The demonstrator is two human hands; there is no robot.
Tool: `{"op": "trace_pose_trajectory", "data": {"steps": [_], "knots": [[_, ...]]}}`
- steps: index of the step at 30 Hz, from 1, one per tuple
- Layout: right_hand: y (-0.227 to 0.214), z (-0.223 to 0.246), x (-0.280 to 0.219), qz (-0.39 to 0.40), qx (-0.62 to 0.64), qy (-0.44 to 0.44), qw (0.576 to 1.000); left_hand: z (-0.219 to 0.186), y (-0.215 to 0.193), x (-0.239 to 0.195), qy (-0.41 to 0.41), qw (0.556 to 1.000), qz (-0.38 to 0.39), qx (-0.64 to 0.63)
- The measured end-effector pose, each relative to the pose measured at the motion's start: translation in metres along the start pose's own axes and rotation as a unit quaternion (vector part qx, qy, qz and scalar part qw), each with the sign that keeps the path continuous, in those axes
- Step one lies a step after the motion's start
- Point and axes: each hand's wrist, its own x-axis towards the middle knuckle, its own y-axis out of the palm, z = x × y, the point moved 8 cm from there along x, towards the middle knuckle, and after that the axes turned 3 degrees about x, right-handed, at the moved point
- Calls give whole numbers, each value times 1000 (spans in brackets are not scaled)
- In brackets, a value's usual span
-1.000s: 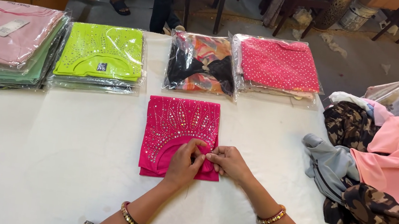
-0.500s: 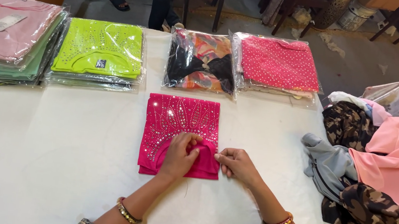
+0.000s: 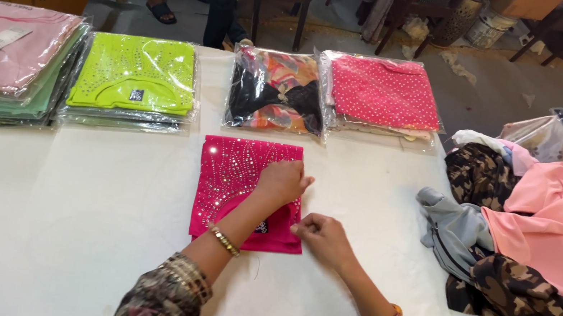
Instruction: The person unfolds a pink long-sleeved shirt with rhinestone embellishments on a white table, smooths it out, and folds it into a compact square. They then place the folded shirt into a clear plastic bag and seal it.
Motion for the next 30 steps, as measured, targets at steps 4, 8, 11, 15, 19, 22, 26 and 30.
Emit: {"op": "trace_pose_trajectory", "data": {"steps": [4,8,11,15,19,22,26,30], "knots": [[4,7,-7,6,-113,34,993,12,27,10,-92,986,86,109],[7,-1,-4,20,-101,42,994,30,36,16,-107,986,73,104],[9,-27,4,47,9,37,998,31,26,20,-82,996,39,6],[7,-14,-4,83,124,91,985,33,20,16,-89,993,3,-75],[11,-11,-10,125,105,131,978,40,28,12,-63,995,-10,-73],[10,-12,-10,135,90,127,978,38,18,1,-18,994,24,-108],[8,-10,-10,142,72,126,979,1,-16,-38,120,962,156,-192],[9,-7,-11,146,56,99,983,-3,-44,-79,169,971,166,-41]]}}
